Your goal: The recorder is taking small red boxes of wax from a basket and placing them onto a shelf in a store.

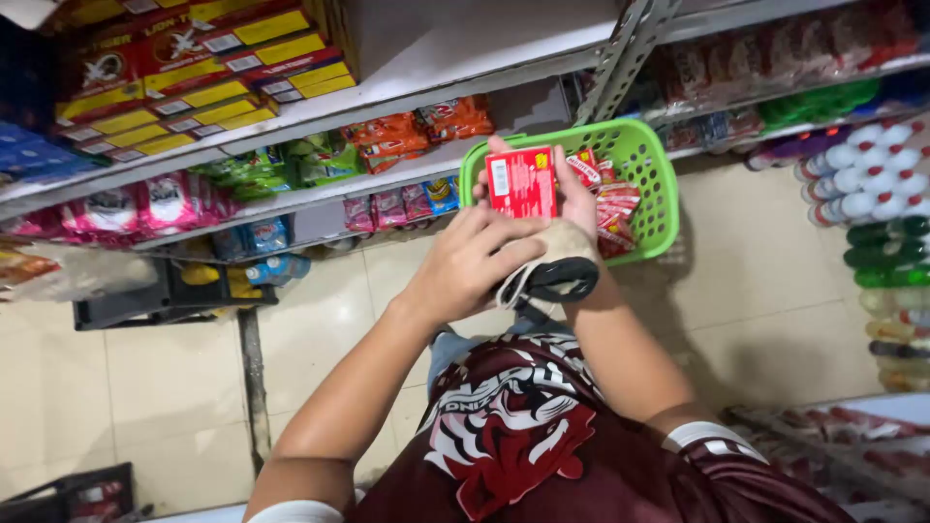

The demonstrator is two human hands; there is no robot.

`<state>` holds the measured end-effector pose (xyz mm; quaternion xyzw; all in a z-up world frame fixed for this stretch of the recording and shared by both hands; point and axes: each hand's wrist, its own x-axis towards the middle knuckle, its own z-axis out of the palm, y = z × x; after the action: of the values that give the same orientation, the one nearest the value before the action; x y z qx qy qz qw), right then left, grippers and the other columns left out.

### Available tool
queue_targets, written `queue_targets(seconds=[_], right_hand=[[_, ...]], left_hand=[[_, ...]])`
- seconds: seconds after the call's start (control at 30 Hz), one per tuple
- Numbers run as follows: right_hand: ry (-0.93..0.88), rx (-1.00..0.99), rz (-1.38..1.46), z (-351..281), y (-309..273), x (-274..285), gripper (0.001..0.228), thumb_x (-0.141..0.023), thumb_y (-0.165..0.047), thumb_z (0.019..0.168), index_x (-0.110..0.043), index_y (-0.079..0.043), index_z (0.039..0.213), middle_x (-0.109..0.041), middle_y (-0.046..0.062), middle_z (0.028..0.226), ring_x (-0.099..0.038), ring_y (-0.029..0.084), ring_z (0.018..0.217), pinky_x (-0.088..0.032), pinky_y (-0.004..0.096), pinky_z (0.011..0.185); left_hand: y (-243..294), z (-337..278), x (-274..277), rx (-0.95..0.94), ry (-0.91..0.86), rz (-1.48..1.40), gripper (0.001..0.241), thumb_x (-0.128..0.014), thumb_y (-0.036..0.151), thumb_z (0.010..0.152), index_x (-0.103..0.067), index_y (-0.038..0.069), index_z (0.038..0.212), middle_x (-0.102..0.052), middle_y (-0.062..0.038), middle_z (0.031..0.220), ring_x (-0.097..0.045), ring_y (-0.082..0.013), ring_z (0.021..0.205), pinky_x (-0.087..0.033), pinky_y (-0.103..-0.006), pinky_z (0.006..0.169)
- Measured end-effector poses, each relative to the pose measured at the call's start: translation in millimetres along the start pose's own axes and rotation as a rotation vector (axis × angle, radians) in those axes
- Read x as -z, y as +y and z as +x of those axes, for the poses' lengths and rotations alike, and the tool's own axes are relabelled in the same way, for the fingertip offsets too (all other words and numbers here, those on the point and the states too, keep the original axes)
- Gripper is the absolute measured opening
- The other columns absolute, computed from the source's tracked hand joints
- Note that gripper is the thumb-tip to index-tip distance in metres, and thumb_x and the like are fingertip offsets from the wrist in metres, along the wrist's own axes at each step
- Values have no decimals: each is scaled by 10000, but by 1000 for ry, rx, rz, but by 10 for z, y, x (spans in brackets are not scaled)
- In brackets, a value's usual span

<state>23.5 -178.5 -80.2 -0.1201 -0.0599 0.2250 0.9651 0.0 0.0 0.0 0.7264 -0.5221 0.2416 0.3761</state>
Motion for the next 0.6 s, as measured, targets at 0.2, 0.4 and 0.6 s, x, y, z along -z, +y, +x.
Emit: queue_targets(seconds=[0.2, 0.4, 0.6], right_hand=[[116, -8, -47, -179, -49, -258, 839, -441, -618, 1008, -261, -113, 1653, -643, 187, 1289, -677, 294, 1161, -533, 479, 1072], [393, 123, 27, -268, -145, -145, 444, -612, -409, 989, -690, -76, 1272, -760, 180, 1118, -752, 321, 969, -591, 407, 859], [107, -6, -8, -181, -548, -82, 798, -500, -588, 991, -361, -110, 1615, -664, 263, 1306, -689, 411, 1102, -574, 513, 983]], left_hand=[[-40, 174, -145, 67, 68, 36, 244, -509, 181, 1053, -663, 85, 1217, -695, -113, 1229, -635, -362, 942, -487, -441, 807], [-36, 464, -201, 152, 202, 123, 258, -671, 179, 970, -675, 68, 1204, -705, -83, 1218, -622, -308, 915, -478, -405, 824], [154, 337, -426, 26, 70, 79, 213, -499, 145, 1059, -670, 67, 1159, -692, -127, 1131, -572, -353, 792, -473, -426, 723]])
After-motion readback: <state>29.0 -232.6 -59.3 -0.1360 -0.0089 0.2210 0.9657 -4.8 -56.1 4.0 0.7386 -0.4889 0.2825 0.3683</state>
